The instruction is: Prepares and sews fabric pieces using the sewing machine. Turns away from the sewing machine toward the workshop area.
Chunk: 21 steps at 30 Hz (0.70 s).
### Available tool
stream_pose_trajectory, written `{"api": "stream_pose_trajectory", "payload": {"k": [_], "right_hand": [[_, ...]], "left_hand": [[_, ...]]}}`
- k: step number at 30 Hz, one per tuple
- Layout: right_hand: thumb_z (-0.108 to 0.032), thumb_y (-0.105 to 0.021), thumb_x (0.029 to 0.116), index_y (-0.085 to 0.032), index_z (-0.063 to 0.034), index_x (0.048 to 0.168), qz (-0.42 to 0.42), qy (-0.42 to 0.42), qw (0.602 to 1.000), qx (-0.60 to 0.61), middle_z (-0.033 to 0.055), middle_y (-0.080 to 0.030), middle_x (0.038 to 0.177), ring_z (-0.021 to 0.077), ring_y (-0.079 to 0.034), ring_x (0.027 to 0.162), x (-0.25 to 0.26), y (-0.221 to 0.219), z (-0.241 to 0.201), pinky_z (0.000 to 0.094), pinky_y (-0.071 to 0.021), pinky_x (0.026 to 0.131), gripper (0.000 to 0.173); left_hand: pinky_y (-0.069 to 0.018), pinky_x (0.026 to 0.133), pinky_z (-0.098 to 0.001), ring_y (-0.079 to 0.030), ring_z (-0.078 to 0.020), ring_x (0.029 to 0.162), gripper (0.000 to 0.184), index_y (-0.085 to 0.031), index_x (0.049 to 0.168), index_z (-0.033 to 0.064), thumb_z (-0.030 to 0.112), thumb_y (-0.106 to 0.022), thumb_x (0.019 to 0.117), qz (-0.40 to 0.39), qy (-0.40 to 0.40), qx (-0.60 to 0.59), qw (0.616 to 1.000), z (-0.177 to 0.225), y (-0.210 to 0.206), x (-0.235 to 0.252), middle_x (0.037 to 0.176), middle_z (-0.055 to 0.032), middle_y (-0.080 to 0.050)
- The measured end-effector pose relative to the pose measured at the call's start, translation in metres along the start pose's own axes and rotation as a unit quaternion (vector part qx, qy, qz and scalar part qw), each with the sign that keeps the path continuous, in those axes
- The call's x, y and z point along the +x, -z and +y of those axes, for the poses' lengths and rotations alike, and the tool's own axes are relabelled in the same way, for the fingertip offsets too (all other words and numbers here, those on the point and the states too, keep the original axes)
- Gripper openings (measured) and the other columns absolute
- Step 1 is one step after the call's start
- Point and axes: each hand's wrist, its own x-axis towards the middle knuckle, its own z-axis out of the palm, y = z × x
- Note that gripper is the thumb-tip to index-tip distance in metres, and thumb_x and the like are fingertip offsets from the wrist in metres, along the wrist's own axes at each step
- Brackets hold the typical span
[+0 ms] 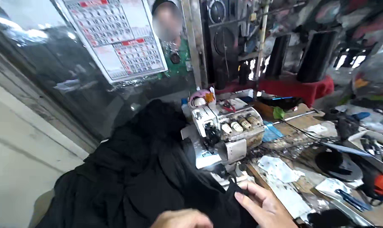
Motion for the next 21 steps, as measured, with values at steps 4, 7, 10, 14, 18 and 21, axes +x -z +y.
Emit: {"api": "stream_pose_trajectory", "payload": {"k": [4, 7, 10, 14, 18, 21], "right_hand": [[-0.009, -0.061, 0.1022, -0.068, -0.0011, 0.102, -0.001, 0.033, 0.999, 0.005, 0.0059, -0.071, 0.091, 0.0127, -0.068, 0.083, -0.016, 0.006, -0.008, 0.0313, -0.0593, 0.076, 0.011], [-0.01, -0.066, 0.0999, -0.067, -0.0014, 0.103, 0.016, 0.043, 0.999, -0.007, 0.0079, -0.07, 0.091, 0.0166, -0.068, 0.081, -0.017, 0.013, -0.014, 0.0337, -0.0601, 0.072, 0.01], [-0.014, -0.068, 0.0991, -0.068, -0.0026, 0.099, 0.031, 0.043, 0.998, -0.019, 0.0067, -0.07, 0.087, 0.0154, -0.068, 0.076, -0.015, 0.019, -0.01, 0.032, -0.0594, 0.067, 0.012], [-0.017, -0.068, 0.0997, -0.071, -0.0029, 0.1, 0.008, 0.036, 0.999, -0.018, 0.0052, -0.071, 0.084, 0.0123, -0.067, 0.07, -0.011, 0.017, -0.008, 0.0283, -0.058, 0.063, 0.015], [-0.018, -0.063, 0.1027, -0.072, -0.002, 0.102, -0.024, 0.062, 0.997, -0.034, 0.0038, -0.072, 0.084, 0.0093, -0.067, 0.073, -0.009, 0.015, -0.011, 0.0261, -0.0577, 0.066, 0.018], [-0.016, -0.062, 0.103, -0.072, -0.002, 0.105, -0.031, 0.074, 0.996, -0.038, 0.0046, -0.07, 0.087, 0.0099, -0.065, 0.071, -0.011, 0.015, -0.01, 0.0262, -0.0563, 0.063, 0.017]], "left_hand": [[-0.0585, 0.095, -0.0302, -0.069, -0.0076, 0.106, 0.03, -0.075, 0.115, 0.0118, 0.026, -0.05, 0.1092, 0.147, -0.031, 0.071, 0.986, 0.011, -0.032, 0.062, 0.113, 0.0011, -0.075], [-0.0586, 0.084, -0.0275, -0.069, -0.0036, 0.093, 0.029, -0.076, 0.107, 0.0146, 0.033, -0.053, 0.1075, 0.168, -0.025, 0.063, 0.983, 0.004, -0.051, 0.084, 0.099, 0.0049, -0.074], [-0.0623, 0.084, -0.0294, -0.071, -0.0073, 0.093, 0.02, -0.074, 0.108, 0.0103, 0.025, -0.061, 0.1041, 0.162, -0.042, -0.026, 0.986, -0.002, -0.055, 0.084, 0.102, 0.0029, -0.075], [-0.062, 0.084, -0.0283, -0.072, -0.0106, 0.093, 0.019, -0.072, 0.11, 0.0031, 0.017, -0.061, 0.1039, 0.188, -0.049, -0.08, 0.978, 0.002, -0.055, 0.075, 0.104, -0.0032, -0.075], [-0.0596, 0.084, -0.0272, -0.069, -0.0098, 0.095, 0.022, -0.069, 0.111, -0.0012, 0.017, -0.057, 0.1059, 0.179, -0.064, -0.084, 0.978, 0.008, -0.05, 0.072, 0.106, -0.0074, -0.072], [-0.059, 0.081, -0.027, -0.068, -0.0104, 0.092, 0.019, -0.068, 0.111, -0.0012, 0.014, -0.057, 0.1049, 0.18, -0.054, -0.102, 0.977, 0.006, -0.052, 0.073, 0.105, -0.0072, -0.071]]}}
